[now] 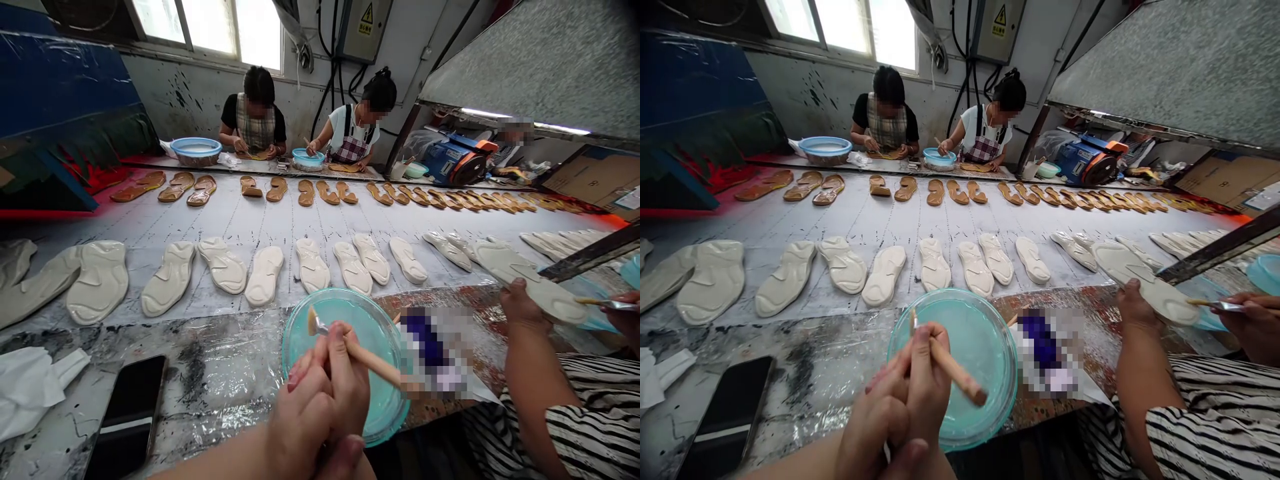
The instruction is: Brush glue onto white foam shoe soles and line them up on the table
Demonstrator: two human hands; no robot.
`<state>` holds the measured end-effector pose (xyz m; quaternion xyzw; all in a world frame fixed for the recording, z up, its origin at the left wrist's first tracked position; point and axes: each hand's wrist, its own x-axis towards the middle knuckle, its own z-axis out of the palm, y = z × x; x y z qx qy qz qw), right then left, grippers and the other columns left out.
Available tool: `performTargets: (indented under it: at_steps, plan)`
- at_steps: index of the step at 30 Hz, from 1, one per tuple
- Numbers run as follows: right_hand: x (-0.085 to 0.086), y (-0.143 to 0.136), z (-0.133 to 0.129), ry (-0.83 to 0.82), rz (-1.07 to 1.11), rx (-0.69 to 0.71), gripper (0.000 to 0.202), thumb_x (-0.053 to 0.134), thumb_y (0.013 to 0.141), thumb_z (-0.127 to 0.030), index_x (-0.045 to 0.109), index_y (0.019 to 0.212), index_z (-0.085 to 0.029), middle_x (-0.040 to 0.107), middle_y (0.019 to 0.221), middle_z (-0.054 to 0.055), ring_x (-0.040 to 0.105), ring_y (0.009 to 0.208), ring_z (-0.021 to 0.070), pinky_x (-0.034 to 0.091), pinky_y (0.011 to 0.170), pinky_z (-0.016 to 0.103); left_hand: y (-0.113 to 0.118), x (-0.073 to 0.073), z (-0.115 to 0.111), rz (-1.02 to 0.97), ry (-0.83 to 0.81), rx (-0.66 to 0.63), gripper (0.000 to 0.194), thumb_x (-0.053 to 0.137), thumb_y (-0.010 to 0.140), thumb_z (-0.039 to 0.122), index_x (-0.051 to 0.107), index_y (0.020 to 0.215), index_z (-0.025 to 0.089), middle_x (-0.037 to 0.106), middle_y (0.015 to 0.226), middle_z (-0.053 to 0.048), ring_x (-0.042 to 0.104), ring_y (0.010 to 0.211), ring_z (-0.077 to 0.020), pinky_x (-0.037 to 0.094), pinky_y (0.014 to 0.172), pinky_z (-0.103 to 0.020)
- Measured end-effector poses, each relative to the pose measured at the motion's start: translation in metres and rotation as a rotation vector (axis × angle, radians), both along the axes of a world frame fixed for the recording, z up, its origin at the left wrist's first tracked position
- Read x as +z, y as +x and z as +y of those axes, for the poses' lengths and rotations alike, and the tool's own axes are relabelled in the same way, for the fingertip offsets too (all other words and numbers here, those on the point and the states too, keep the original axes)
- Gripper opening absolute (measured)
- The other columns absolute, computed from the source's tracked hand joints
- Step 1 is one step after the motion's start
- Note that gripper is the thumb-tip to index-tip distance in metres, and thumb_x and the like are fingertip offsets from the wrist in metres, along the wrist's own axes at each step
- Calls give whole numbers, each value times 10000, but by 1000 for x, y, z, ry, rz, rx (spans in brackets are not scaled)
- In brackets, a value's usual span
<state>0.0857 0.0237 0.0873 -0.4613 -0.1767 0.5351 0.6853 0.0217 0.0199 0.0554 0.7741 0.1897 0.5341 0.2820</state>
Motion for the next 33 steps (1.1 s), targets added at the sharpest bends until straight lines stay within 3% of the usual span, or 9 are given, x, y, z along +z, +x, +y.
performTargets:
  at_steps: [2, 4, 7, 10, 14, 18, 24, 29, 33]
  plan:
    - [3, 3, 0, -10, 84, 106, 400, 477, 884, -652, 435, 738, -281, 417, 412, -83, 502, 353, 124, 314, 370, 261, -3, 1, -3, 46, 125, 38, 98, 520, 897, 310, 529, 808, 270, 707, 1059, -99, 663, 986, -275, 522, 857, -421]
    - [4, 7, 0, 24, 50, 119, 362, 464, 894, -654, 494, 781, -312, 387, 394, -85, 488, 335, 123, 305, 373, 279, -8, 7, -2, 99, 190, -24, 123, 563, 899, 305, 514, 789, 279, 645, 742, -26, 659, 790, -234, 540, 761, -375]
    - [1, 14, 0, 101, -146, -171, 256, 484, 931, -572, 526, 870, -327, 430, 438, -97, 469, 366, 112, 385, 442, 292, -20, 18, 9, 104, 231, -102, 143, 526, 943, 297, 464, 818, 266, 530, 608, 32, 576, 567, -149, 517, 582, -278]
    - [-6, 25, 0, 160, -383, -431, 227, 482, 958, -505, 510, 928, -282, 513, 493, -102, 485, 418, 115, 466, 559, 318, -30, 14, 44, 177, 172, 193, 162, 425, 974, 391, 486, 882, 272, 618, 705, -1, 652, 715, -164, 553, 680, -294]
    - [-17, 38, -6, 157, -463, -456, 306, 475, 966, -526, 478, 994, -221, 561, 534, -101, 524, 457, 112, 472, 623, 309, -44, -15, 123, 430, -225, 690, 221, 507, 945, 310, 604, 1078, 164, 625, 1250, -215, 502, 1270, -360, 350, 1066, -621]
    - [-27, 41, -14, 83, -519, -398, 329, 462, 969, -535, 479, 1016, -210, 580, 578, -84, 546, 512, 110, 445, 658, 286, -58, -41, 179, 674, -660, 838, 330, 664, 888, 339, 630, 1168, 167, 599, 1314, -121, 508, 1266, -336, 381, 1051, -622]
    - [-38, 41, -22, 59, -625, -386, 299, 463, 959, -536, 514, 983, -242, 564, 549, -89, 535, 493, 121, 432, 719, 332, -72, -51, 199, 601, -1115, 778, 380, 659, 904, 345, 602, 1241, 180, 593, 1323, -108, 588, 1172, -291, 504, 966, -531]
    - [-47, 47, -33, -56, -643, -316, 456, 402, 935, -645, 574, 1120, -264, 627, 739, -2, 599, 722, 199, 468, 801, 392, -80, -49, 196, 125, -1335, 518, 346, 636, 921, 370, 615, 1194, 159, 652, 1190, -92, 660, 989, -230, 574, 832, -435]
    - [-51, 53, -36, -259, -719, -219, 486, 578, 831, -668, 663, 941, -203, 675, 897, 42, 633, 854, 216, 473, 799, 334, -95, -34, 156, -309, -1299, 308, 391, 522, 905, 281, 575, 1265, 137, 685, 1185, -132, 675, 1025, -262, 576, 863, -436]
